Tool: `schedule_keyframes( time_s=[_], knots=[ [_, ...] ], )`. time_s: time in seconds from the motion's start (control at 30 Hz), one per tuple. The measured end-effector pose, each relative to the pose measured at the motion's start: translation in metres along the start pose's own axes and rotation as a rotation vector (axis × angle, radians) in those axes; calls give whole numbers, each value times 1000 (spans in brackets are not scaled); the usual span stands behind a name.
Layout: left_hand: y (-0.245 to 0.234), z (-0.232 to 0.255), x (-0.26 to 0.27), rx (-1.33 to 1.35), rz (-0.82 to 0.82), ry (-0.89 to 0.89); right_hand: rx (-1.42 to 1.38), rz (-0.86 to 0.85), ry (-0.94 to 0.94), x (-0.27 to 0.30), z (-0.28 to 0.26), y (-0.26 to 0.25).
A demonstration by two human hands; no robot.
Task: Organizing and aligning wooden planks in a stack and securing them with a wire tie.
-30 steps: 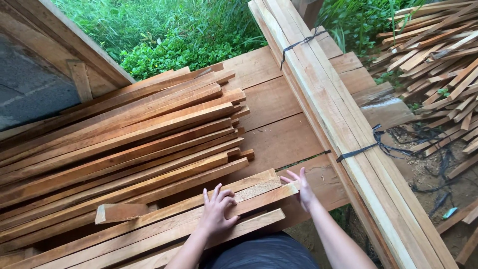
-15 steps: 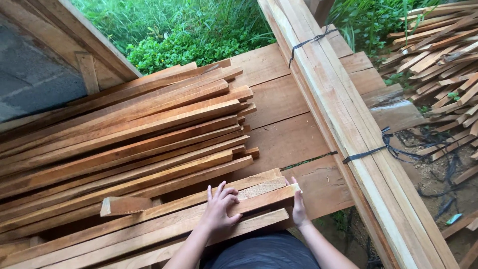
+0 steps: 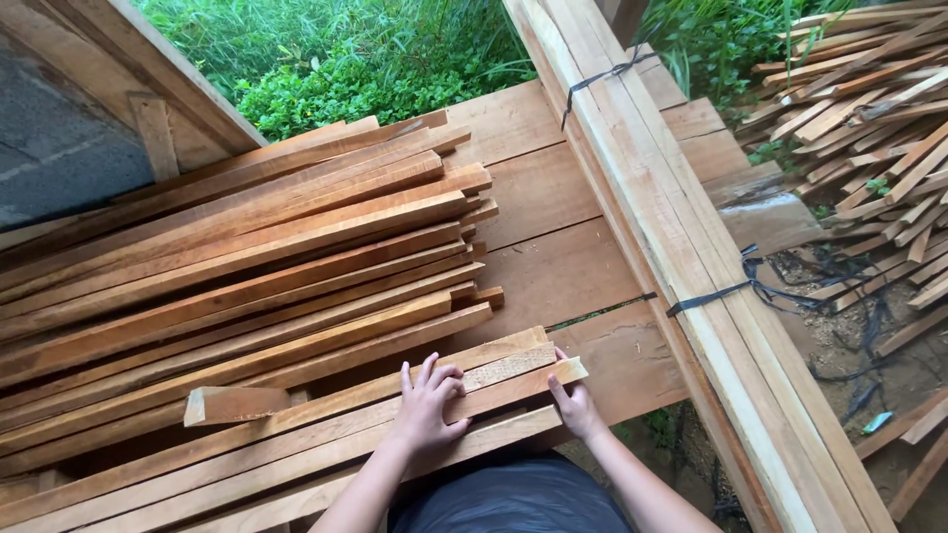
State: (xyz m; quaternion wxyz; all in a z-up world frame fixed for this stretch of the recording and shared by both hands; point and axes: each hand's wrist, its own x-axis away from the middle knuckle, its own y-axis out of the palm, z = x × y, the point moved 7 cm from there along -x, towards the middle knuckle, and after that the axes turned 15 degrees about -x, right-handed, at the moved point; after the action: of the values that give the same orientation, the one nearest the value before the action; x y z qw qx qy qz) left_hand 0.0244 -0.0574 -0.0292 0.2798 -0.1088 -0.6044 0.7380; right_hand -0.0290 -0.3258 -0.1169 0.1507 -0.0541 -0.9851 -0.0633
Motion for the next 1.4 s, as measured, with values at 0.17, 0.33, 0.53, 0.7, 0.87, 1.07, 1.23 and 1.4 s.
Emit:
schedule_keyframes(
  time_s=[0.17,0.33,0.53,0.7,0.87,1.07,1.23,1.4],
  knots=[
    [2,1,3,-22,25,15,-7,33,23,2,4,-3],
    [5,-1,-3,-44,-19,-1,7,21,41,-1,-1,-3],
    [8,-1,-4,-21,-39,3,-49,-10,12,3,-7,-3],
    [11,0,-5,-70,-70,19,-175,-93,23,-11,31,-7],
    [22,-7,-2,-213,-24,39,-472,138,267,-27,-45,-24],
    [20,8,-5,-459,-218,11,-364,-26,441,-70,-74,1],
    [25,7,-7,-437,-250,-2,-118,-76,549,-76,-77,23],
    [25,8,-10,-415,-257,-3,-196,-9,485,-87,-53,31]
  ],
)
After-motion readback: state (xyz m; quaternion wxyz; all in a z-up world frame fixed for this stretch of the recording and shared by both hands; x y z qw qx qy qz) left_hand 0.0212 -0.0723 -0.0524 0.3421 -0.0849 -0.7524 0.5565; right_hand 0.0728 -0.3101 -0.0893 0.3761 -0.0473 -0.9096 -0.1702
